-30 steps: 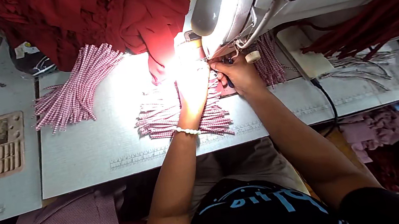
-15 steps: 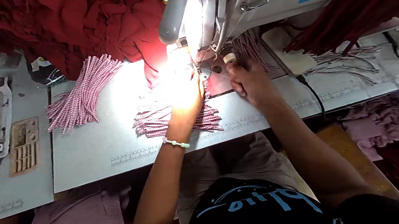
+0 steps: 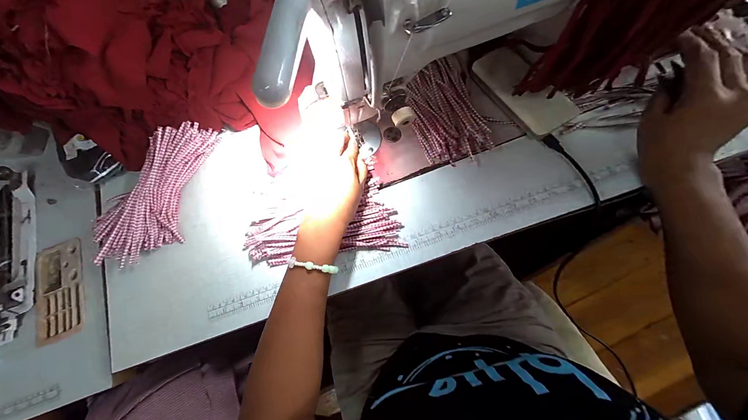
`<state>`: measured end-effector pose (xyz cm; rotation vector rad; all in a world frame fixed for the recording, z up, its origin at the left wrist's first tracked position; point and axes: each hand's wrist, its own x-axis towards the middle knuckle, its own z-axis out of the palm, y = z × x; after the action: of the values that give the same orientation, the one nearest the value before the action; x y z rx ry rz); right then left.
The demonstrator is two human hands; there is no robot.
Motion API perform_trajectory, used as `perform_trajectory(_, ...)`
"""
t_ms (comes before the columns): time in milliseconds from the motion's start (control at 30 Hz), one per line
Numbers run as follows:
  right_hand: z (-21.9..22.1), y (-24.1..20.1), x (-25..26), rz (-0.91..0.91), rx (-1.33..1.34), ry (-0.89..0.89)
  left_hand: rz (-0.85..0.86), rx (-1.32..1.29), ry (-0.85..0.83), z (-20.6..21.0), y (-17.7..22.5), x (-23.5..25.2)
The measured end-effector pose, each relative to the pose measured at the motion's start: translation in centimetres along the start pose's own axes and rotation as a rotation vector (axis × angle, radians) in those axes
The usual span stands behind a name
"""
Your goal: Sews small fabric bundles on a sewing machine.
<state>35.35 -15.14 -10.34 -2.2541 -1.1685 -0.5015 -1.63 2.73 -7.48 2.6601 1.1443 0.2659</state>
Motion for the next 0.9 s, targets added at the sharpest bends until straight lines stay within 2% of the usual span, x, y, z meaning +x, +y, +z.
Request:
perform_trajectory(167,0.0,-0.5,0.0,0.075,-0.001,-0.167,0.021,-0.005,0.015,-0.1,-0.1,0.2)
perform_trajectory(300,0.3,0.1,0.0,0.058,-0.001,-0.189,0.005,-0.002,0.003,0.4,0.0,-0.2)
perform_trajectory(467,0.6,0.4,-0.2,0.061,-0.002,-0.148,0.012,0.028,0.007,0.6,0.1,0.0)
perform_trajectory(600,0.3,0.4,-0.2,-0.001,0.022,-0.027,-0.012,-0.006,-0.058,0.5,-0.1,1.2)
perform_trajectory(667,0.3,0.3,-0.1,-0.033,0.038,0.007,-0.003,-0.014,-0.016,0.5,-0.1,0.4)
perform_trajectory(800,0.2,0.0,0.0,-0.021,0.035,0.010,-0.015,0.033,-0.008,-0.1,-0.1,0.3)
perform_trajectory(900,0.2,0.1,0.0,-0.016,0.031,-0.014,-0.061,0.074,-0.040,-0.3,-0.5,2.5)
